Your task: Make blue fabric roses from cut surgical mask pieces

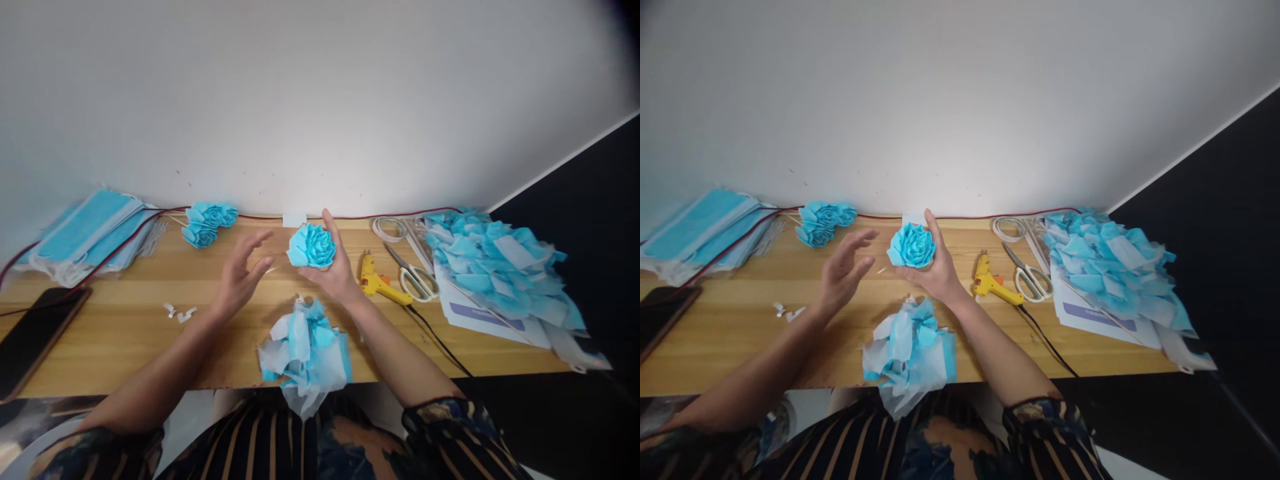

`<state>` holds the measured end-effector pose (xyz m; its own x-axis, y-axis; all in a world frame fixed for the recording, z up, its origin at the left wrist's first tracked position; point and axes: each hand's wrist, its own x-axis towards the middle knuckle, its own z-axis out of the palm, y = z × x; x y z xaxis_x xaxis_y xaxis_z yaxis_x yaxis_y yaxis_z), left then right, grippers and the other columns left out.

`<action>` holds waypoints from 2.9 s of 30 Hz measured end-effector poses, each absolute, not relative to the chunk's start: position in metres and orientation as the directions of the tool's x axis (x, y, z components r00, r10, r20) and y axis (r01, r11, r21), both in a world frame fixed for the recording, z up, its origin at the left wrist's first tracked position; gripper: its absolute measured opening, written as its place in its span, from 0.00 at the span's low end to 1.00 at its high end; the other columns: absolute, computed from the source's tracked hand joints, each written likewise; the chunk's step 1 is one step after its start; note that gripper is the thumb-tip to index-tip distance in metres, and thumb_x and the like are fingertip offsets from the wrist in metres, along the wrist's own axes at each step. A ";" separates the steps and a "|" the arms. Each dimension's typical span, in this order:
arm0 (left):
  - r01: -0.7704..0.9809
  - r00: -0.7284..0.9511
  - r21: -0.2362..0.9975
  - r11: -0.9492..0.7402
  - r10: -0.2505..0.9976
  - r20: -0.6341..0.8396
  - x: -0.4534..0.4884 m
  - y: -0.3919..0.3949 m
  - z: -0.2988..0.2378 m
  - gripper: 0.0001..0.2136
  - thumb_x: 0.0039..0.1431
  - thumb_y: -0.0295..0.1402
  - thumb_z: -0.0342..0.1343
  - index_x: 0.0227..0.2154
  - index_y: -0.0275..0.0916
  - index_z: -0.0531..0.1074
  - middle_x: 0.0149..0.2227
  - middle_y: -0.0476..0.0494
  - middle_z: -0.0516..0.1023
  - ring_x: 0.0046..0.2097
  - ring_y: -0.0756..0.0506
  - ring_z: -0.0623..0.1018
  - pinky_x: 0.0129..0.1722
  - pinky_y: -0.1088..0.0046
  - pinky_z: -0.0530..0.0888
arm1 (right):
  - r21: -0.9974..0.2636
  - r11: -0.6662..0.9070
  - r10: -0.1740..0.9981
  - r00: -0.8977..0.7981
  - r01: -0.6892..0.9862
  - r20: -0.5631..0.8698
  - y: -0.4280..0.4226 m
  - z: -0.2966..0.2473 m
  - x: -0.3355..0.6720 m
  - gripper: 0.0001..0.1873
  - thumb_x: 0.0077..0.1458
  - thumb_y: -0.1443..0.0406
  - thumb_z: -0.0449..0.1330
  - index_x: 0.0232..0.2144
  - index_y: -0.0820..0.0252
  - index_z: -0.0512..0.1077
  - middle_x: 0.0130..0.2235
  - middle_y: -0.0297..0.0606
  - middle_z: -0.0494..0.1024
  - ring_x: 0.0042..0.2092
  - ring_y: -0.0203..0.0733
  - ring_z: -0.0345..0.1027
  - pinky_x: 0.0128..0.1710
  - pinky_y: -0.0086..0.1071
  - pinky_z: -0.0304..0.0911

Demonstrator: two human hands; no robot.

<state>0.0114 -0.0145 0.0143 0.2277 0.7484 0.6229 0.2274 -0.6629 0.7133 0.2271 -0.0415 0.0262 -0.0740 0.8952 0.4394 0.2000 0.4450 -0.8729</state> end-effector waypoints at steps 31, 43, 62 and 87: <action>-0.010 0.353 0.646 -0.764 0.601 0.717 0.019 -0.007 0.015 0.14 0.60 0.33 0.65 0.50 0.46 0.79 0.52 0.37 0.80 0.55 0.39 0.78 0.56 0.57 0.73 | -0.561 0.726 0.678 -0.273 0.398 0.683 -0.042 0.016 0.217 0.30 0.57 0.56 0.68 0.59 0.47 0.64 0.57 0.40 0.78 0.62 0.52 0.71 0.71 0.57 0.50; 0.212 0.348 0.762 -0.613 0.775 0.527 0.018 0.002 -0.004 0.27 0.60 0.40 0.65 0.61 0.43 0.68 0.60 0.34 0.76 0.63 0.37 0.74 0.63 0.55 0.68 | -0.901 0.424 0.891 0.219 -0.090 0.397 -0.027 0.017 0.229 0.42 0.53 0.49 0.68 0.65 0.50 0.62 0.57 0.43 0.77 0.55 0.48 0.75 0.60 0.45 0.69; -0.143 0.320 0.978 -0.154 0.928 0.192 0.026 0.002 -0.009 0.14 0.53 0.44 0.68 0.33 0.38 0.76 0.30 0.49 0.74 0.34 0.49 0.72 0.37 0.73 0.70 | -0.894 0.393 0.903 -0.095 -0.218 0.420 -0.035 0.021 0.227 0.70 0.41 0.43 0.74 0.74 0.40 0.35 0.73 0.41 0.58 0.72 0.51 0.56 0.70 0.51 0.56; -0.058 0.378 0.950 -0.306 0.874 0.305 0.027 0.002 -0.019 0.17 0.57 0.50 0.65 0.32 0.39 0.82 0.34 0.43 0.83 0.37 0.43 0.80 0.42 0.66 0.76 | -0.772 0.633 0.767 -0.187 0.060 0.614 -0.044 0.026 0.223 0.71 0.42 0.39 0.71 0.74 0.46 0.33 0.70 0.51 0.60 0.72 0.55 0.54 0.68 0.52 0.60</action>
